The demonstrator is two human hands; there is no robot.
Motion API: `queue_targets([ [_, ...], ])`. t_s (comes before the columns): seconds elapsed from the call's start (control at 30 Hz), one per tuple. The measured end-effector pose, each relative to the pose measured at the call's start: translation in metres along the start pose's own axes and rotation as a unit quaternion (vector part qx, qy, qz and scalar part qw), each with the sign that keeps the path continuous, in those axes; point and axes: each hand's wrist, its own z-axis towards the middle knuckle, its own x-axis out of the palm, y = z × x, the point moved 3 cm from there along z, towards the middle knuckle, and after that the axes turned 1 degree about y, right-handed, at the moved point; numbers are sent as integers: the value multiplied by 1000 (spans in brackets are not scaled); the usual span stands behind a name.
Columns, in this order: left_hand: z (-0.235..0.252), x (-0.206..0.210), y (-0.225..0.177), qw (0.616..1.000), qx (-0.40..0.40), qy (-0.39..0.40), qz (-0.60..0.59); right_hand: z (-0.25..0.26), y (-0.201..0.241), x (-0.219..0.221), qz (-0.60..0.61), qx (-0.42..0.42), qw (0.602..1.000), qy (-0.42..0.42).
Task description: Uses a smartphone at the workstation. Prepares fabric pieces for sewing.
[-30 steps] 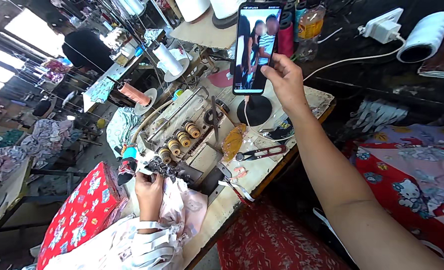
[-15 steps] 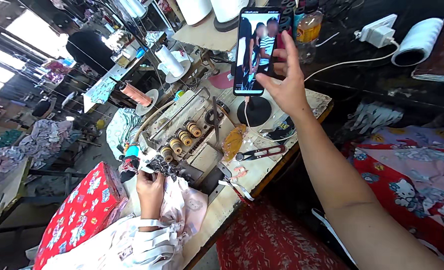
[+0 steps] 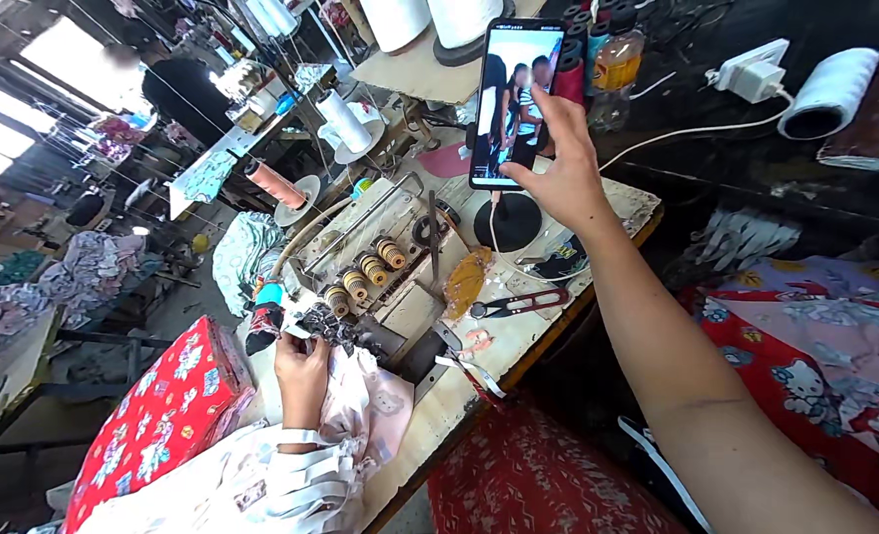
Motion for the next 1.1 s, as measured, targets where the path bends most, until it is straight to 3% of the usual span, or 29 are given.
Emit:
queue_targets([
  [1.1, 0, 0, 0, 1000, -3, 2, -12, -7, -4, 4, 21, -44, 998, -35],
])
